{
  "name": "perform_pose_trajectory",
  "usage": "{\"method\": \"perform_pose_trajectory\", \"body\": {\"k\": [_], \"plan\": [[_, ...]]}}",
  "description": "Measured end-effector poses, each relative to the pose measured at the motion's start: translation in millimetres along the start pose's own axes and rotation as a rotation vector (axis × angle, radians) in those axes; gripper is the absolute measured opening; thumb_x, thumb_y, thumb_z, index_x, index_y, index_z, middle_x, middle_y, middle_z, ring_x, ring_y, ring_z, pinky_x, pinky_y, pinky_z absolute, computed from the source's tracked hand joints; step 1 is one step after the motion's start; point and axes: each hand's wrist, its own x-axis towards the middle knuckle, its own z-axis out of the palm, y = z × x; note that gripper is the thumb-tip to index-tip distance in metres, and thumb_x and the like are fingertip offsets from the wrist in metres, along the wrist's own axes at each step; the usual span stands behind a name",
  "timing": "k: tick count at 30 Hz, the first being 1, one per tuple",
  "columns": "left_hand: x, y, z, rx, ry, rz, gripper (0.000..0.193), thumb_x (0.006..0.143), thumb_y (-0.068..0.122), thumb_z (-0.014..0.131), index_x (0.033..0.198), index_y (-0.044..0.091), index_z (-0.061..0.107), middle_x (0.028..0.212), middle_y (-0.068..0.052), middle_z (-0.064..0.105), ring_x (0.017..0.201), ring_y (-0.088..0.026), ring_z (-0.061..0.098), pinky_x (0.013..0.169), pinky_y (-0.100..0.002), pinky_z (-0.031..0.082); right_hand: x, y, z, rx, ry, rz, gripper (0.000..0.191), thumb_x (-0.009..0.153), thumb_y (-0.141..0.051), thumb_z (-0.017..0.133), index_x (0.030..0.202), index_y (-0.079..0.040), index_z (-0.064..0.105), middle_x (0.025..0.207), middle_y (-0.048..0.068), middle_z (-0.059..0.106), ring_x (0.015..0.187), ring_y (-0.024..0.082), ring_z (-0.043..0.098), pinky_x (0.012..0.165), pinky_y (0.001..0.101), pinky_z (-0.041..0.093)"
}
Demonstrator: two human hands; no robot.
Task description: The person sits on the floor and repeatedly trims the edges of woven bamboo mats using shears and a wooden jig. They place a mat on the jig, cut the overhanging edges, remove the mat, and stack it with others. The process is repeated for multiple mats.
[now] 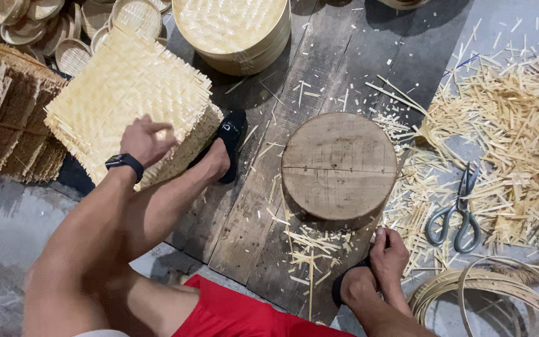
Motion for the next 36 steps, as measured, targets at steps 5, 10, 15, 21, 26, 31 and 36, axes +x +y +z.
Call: {"method": "perform_pose_trajectory", "body": {"k": [5,10,15,21,26,31,36], "plan": [[3.8,-34.2,16.0,-0.216,0.043,-0.051,0.022,0.099,0.02,0.061,0.096,0.003,0.075,0.089,-0.016,0.071,0.081,-0.03,0.071,0.082,-0.044,0.058,-0.6,0.5,-0.5,0.031,-0.02,0.064,0.021,0.102,-0.024,0.065,0.105,-0.004,0.072,0.075,0.013,0.069,0.065,0.022,0.065,0.066,0.0362,0.052],[37.1,-73.4,-37.1,-0.25,0.561,-0.053,0.018,0.112,0.013,0.055,0.103,-0.002,0.057,0.101,-0.018,0.065,0.094,-0.029,0.061,0.085,-0.045,0.05,-1.0,3.6,-0.2,0.024,-0.026,0.095,0.021,0.102,-0.024,0.066,0.105,-0.004,0.072,0.075,0.013,0.069,0.065,0.02,0.064,0.066,0.0356,0.051],[18.9,-31.5,-111.4,-0.296,0.977,0.276,0.014,0.116,0.004,0.04,0.122,-0.006,0.048,0.129,-0.021,0.067,0.118,-0.029,0.068,0.107,-0.037,0.056,0.7,13.9,3.2,0.064,-0.035,0.106,0.024,0.102,-0.026,0.065,0.106,-0.004,0.073,0.077,0.012,0.071,0.065,0.02,0.064,0.067,0.035,0.052],[-60.2,187.9,-3.8,-0.926,-0.098,0.205,0.061,0.101,0.014,0.048,0.158,0.007,0.031,0.17,-0.02,0.024,0.157,-0.031,0.021,0.124,-0.044,0.02,38.9,13.9,-11.0,0.585,-0.145,0.246,0.029,0.105,-0.028,0.061,0.111,-0.002,0.072,0.091,0.009,0.072,0.076,0.015,0.063,0.069,0.0304,0.052],[-121.7,282.1,105.8,-0.274,-0.623,0.621,0.059,0.1,0.03,0.053,0.152,0.005,0.04,0.159,-0.021,0.035,0.145,-0.032,0.031,0.117,-0.047,0.026,90.8,-23.5,-26.6,0.561,-0.22,0.275,0.027,0.098,-0.024,0.069,0.109,-0.001,0.071,0.089,0.007,0.072,0.072,0.012,0.061,0.065,0.0283,0.05],[-109.3,275.9,141.9,-0.295,-0.684,0.53,0.069,0.089,0.03,0.073,0.145,0.0,0.047,0.145,-0.025,0.049,0.13,-0.034,0.047,0.106,-0.048,0.038,109.8,-63.5,-24.8,0.385,-0.243,0.279,0.028,0.09,-0.021,0.076,0.107,0.0,0.07,0.087,0.005,0.071,0.069,0.009,0.058,0.061,0.0262,0.048],[2.3,231.4,169.7,-0.641,-0.188,-0.168,0.081,0.067,0.034,0.097,0.126,-0.006,0.058,0.125,-0.023,0.066,0.114,-0.03,0.064,0.1,-0.041,0.052,109.8,-62.4,-13.4,0.294,-0.088,0.249,0.034,0.087,-0.019,0.087,0.1,0.005,0.066,0.081,0.003,0.058,0.067,0.008,0.046,0.055,0.0271,0.041]]}}
